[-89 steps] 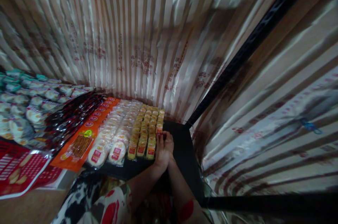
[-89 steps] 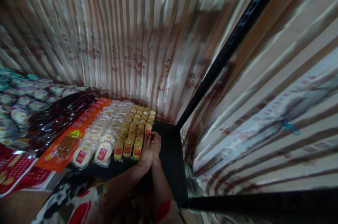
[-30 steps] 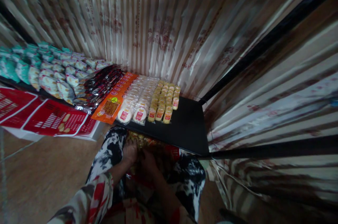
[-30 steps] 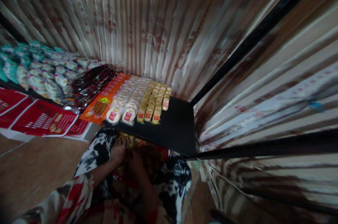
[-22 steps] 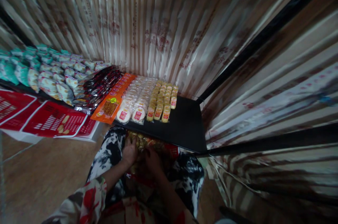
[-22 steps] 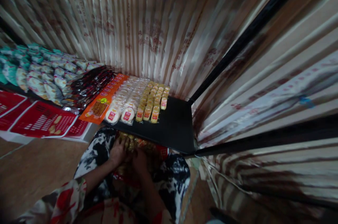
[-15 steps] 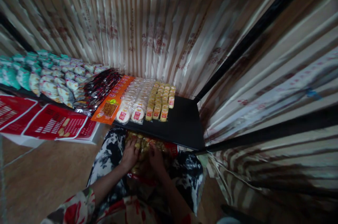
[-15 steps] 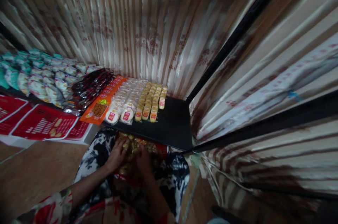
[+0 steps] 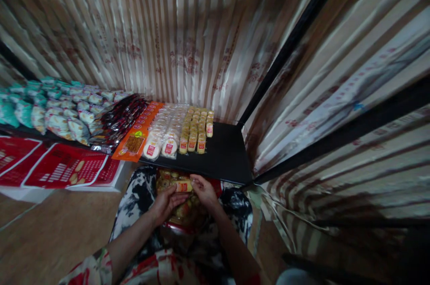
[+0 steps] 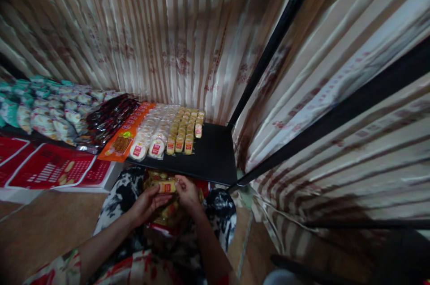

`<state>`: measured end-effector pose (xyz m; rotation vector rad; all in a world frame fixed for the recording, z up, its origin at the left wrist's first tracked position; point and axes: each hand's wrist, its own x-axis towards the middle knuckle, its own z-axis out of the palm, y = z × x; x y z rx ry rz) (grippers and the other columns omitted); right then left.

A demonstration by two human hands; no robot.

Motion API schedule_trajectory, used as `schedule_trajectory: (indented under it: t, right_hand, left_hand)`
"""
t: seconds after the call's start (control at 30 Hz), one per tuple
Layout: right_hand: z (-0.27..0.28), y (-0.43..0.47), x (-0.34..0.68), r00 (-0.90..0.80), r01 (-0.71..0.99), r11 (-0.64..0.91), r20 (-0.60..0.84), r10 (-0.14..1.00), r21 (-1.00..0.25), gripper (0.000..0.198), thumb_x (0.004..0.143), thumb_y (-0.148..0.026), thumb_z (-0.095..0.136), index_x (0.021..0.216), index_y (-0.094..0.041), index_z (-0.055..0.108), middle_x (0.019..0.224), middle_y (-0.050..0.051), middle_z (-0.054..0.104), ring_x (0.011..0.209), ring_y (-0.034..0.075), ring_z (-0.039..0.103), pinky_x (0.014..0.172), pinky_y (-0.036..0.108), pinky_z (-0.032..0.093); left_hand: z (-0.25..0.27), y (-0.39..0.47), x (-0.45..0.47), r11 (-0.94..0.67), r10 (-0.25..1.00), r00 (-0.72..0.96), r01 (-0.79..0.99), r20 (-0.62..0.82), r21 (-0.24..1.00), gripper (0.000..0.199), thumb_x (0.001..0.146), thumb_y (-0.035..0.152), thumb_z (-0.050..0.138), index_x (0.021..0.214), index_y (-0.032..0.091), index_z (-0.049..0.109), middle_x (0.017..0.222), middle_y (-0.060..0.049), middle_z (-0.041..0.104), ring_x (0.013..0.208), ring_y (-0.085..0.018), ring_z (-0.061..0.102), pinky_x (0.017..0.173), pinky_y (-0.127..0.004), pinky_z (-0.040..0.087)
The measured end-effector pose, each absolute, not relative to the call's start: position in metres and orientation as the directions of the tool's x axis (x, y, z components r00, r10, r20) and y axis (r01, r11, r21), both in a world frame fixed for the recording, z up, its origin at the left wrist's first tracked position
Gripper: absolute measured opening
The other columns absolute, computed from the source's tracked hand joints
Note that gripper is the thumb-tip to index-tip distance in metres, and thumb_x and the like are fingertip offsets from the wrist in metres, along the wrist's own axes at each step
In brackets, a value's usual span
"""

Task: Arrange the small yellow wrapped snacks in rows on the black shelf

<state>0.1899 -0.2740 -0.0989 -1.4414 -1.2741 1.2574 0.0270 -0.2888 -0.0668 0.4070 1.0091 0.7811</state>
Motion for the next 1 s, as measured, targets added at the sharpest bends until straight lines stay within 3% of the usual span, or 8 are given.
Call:
schedule_trajectory:
  t: [0.1,0.2,0.3,0.43,0.53,0.63,0.87,1.0]
  right_hand:
    - [-0.093,-0.274,0.192,0.016,0.161,-0.15,-0.149,0.989,-0.975,0.037,0.074,-0.038,0.051,0.103,-0.016,0.061,0.083,0.005,0.067,0.075,0.016,0.063,0.067,0.027,0.05]
    - [-0.094,-0.278,0.192,0.04,0.144,-0.158,-0.154,0.987,-0.977,0.034,0.074,-0.038,0.051,0.098,-0.016,0.062,0.079,0.004,0.066,0.071,0.016,0.062,0.064,0.027,0.049]
    - [-0.098,-0.283,0.192,0.034,0.159,-0.196,-0.193,0.981,-0.968,0.033,0.074,-0.038,0.049,0.095,-0.016,0.063,0.076,0.004,0.067,0.068,0.017,0.063,0.061,0.028,0.05]
    - [-0.091,-0.288,0.2,0.022,0.306,-0.118,-0.117,0.993,-0.945,0.03,0.074,-0.034,0.05,0.094,-0.018,0.065,0.09,0.007,0.068,0.081,0.019,0.064,0.072,0.03,0.051]
    - [-0.076,-0.287,0.21,0.051,0.415,-0.04,-0.021,0.998,-0.909,0.037,0.072,-0.029,0.053,0.107,-0.021,0.062,0.104,0.007,0.065,0.095,0.02,0.06,0.076,0.029,0.051]
    - [-0.066,-0.281,0.22,0.067,0.396,-0.015,0.013,0.998,-0.918,0.041,0.072,-0.027,0.054,0.113,-0.023,0.06,0.103,0.005,0.066,0.093,0.02,0.06,0.075,0.029,0.051]
    - [-0.064,-0.248,0.252,0.287,0.269,-0.064,0.016,0.958,-0.961,0.042,0.072,-0.038,0.056,0.109,-0.018,0.059,0.095,0.006,0.067,0.075,0.018,0.063,0.065,0.028,0.052]
    - [-0.061,-0.219,0.269,0.379,0.273,-0.075,0.035,0.925,-0.959,0.043,0.073,-0.042,0.054,0.109,-0.017,0.057,0.093,0.007,0.067,0.075,0.018,0.063,0.066,0.029,0.051]
  left_hand:
    - [-0.063,-0.288,0.031,0.68,0.731,0.295,-0.392,-0.615,0.62,0.029,0.089,0.031,0.04,0.098,0.008,0.056,0.092,-0.015,0.068,0.082,-0.017,0.067,0.079,-0.028,0.052]
    - [-0.062,-0.283,0.035,0.627,0.778,0.228,-0.333,-0.585,0.704,0.028,0.084,0.036,0.049,0.096,0.012,0.056,0.088,-0.01,0.068,0.072,-0.014,0.066,0.062,-0.022,0.05]
    - [-0.061,-0.275,0.039,0.536,0.843,0.143,-0.125,-0.519,0.835,0.035,0.076,0.047,0.054,0.085,0.013,0.056,0.064,-0.002,0.064,0.049,-0.009,0.055,0.043,-0.017,0.036]
    - [-0.054,-0.259,0.048,0.344,0.912,0.157,0.209,-0.379,0.915,0.035,0.073,0.049,0.053,0.08,0.015,0.057,0.047,0.005,0.053,0.04,-0.008,0.043,0.041,-0.018,0.029]
    - [-0.043,-0.247,0.058,0.173,0.914,0.296,0.334,-0.278,0.926,0.029,0.073,0.042,0.052,0.081,0.015,0.06,0.057,0.003,0.058,0.049,-0.01,0.05,0.048,-0.02,0.037]
    - [-0.032,-0.236,0.074,0.028,0.914,0.364,0.389,-0.181,0.921,0.024,0.074,0.037,0.051,0.081,0.016,0.062,0.071,0.0,0.062,0.062,-0.012,0.055,0.056,-0.021,0.041]
    - [-0.011,-0.223,0.12,0.012,0.98,0.178,0.367,-0.083,0.93,0.039,0.078,0.028,0.049,0.113,0.012,0.051,0.106,-0.01,0.059,0.072,-0.012,0.058,0.071,-0.026,0.049]
    - [-0.012,-0.22,0.146,-0.065,0.986,0.167,0.285,0.017,0.956,0.036,0.083,0.022,0.042,0.117,0.015,0.048,0.12,-0.011,0.052,0.095,-0.015,0.058,0.085,-0.029,0.047]
